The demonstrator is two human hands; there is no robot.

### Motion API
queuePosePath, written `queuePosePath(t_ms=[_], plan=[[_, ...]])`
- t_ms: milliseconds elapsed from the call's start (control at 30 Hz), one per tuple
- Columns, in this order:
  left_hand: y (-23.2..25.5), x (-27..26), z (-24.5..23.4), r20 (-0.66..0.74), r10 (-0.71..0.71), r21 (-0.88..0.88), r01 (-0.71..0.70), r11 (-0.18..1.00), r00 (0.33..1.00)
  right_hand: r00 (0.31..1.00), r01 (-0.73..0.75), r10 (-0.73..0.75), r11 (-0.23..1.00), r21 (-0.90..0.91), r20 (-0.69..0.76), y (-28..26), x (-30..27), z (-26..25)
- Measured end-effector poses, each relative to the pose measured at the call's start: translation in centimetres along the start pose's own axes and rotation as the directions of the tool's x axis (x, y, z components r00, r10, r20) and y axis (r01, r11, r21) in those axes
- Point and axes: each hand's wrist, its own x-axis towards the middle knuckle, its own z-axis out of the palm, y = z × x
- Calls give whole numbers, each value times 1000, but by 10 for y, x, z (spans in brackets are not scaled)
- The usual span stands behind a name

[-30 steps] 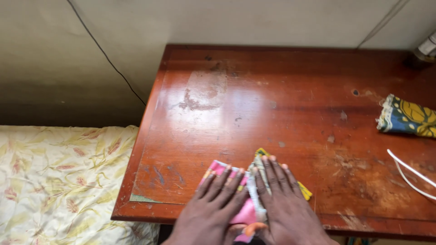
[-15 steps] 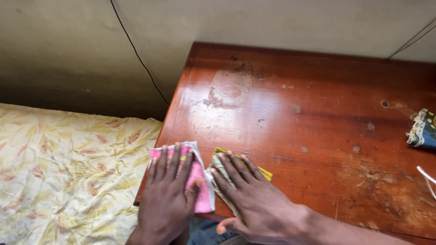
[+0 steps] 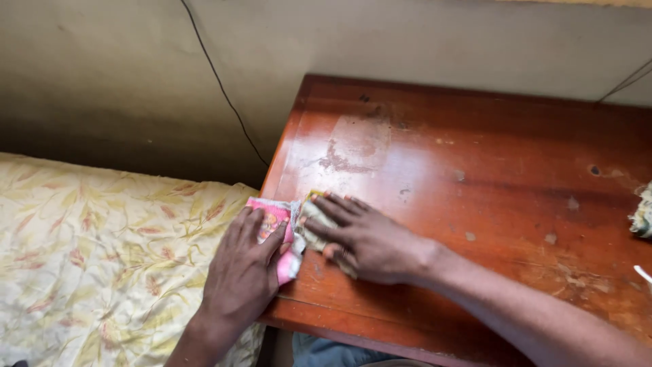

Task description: Cleaning a wooden desk surface using two pieces of cloth.

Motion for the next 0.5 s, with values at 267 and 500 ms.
queuePosePath(t_ms=[267, 500], plan=[[-20, 19, 13, 144, 47, -24, -44, 999, 989, 995, 11, -19, 996, -84, -100, 51, 39, 3], [-27, 76, 26, 203, 176, -110, -156, 982, 963, 992, -105, 97, 989, -104, -79, 86, 80, -9]])
